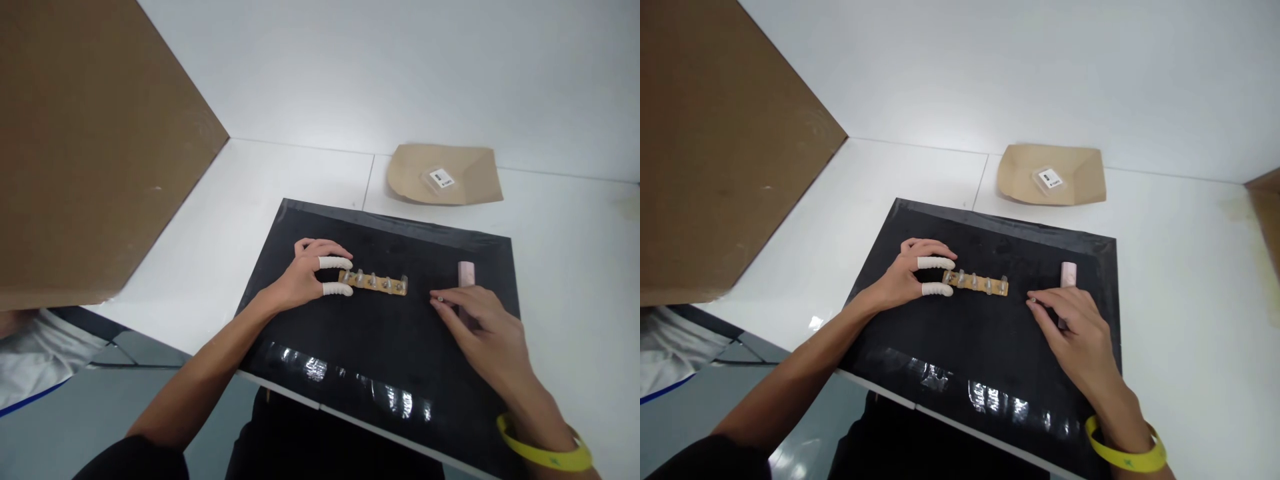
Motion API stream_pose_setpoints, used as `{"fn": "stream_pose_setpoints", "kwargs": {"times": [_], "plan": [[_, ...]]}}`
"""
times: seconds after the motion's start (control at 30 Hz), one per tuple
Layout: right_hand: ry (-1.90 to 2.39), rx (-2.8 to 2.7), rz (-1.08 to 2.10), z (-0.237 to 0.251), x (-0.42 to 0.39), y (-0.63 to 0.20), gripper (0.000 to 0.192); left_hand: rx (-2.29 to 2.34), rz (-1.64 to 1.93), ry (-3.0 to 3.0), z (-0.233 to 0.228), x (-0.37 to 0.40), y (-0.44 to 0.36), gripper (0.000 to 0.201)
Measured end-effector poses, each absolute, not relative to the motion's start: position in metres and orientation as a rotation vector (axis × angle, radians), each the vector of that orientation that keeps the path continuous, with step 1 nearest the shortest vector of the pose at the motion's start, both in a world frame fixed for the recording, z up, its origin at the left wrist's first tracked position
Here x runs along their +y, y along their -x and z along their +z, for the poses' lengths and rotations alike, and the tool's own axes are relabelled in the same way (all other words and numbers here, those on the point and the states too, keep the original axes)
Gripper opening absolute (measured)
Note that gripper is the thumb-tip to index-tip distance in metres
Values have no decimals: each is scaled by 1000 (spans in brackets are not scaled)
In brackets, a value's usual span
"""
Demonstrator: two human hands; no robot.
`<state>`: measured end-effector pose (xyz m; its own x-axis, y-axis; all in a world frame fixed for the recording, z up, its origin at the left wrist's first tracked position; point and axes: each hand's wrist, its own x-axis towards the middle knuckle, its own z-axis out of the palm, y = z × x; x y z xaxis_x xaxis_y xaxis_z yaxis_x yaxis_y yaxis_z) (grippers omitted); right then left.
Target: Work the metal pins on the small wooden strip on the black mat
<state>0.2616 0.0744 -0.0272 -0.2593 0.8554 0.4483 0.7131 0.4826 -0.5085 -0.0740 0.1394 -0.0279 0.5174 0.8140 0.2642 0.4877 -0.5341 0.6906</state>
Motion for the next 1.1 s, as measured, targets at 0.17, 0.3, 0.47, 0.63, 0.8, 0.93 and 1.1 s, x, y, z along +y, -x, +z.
{"fn": "stream_pose_setpoints", "kwargs": {"times": [0.17, 0.3, 0.47, 0.63, 0.8, 0.93, 1.1], "plan": [[1278, -2060, 247, -28, 75, -262, 10, 1074, 773, -2214, -29, 139, 74, 40], [1278, -2066, 244, -28, 75, -262, 10, 1080, 760, -2208, -29, 139, 74, 41], [1276, -2066, 242, -28, 75, -261, 11, 1068, 772, -2216, -28, 139, 73, 42], [1286, -2063, 248, -29, 75, -261, 11, 1072, 774, -2219, -29, 139, 74, 42], [1296, -2056, 266, -30, 75, -262, 11, 1085, 756, -2200, -28, 139, 74, 54], [1320, -2053, 277, -31, 74, -264, 11, 1111, 674, -2215, -26, 139, 77, 58], [1312, -2049, 263, -30, 74, -263, 12, 1164, 602, -2257, -24, 138, 82, 54]]}}
